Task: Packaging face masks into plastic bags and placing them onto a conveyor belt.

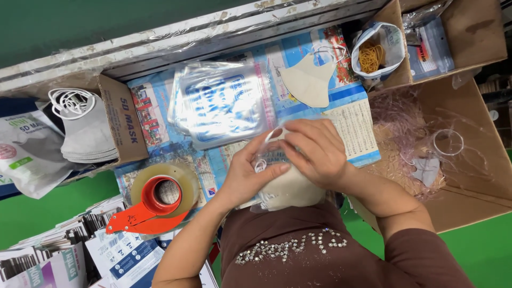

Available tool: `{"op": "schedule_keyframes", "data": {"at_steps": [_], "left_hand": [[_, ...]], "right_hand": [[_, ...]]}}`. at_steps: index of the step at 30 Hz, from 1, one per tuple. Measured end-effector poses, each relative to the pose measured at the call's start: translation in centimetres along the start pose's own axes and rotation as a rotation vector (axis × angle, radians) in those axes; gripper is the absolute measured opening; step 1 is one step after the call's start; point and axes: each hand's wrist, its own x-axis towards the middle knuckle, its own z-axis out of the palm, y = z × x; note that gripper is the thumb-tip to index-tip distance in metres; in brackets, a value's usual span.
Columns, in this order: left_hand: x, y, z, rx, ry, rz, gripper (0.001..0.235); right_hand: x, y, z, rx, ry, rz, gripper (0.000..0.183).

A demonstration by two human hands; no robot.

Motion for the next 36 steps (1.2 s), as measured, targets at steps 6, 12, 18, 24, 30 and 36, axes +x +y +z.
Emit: {"op": "schedule_keyframes", "data": {"at_steps": [6,12,18,24,30,36], "left_hand": [[-0.2,-2.0,-0.1,0.063,0.044,0.057,0.072],[-0.4,-0.1,0.3,0.327,0.097,0.135,0.073],[0.3,1.7,0.3,0.489,0.107,-0.072,0.07],[1.3,-0.7,-2.5,0.028,0.04,-0.164,0.048],[2.0,0.2,-1.9,-0.193,-0.009,-0.245,0.045],[3.5,1.1,0.1,-0.153,-0.062,-0.259,0.05]], "right_hand": [[1.4,-0.1,-0.2,-0.19,-0.168,-0.042,0.035],[2.1,0.4,0.1,-0.269,-0.234,-0.13,0.042],[1.7,3.0,0.1,-0.181,-0.131,-0.16,0.029],[-4.6,7.6,-14.8,0.938,0.656,0.606,0.018],[-36.8,18.8,-16.8,0.817,0.798,1.029,0.025],[-33.0,16.4,-12.3,-0.635,-0.115,1.01,0.035]]}}
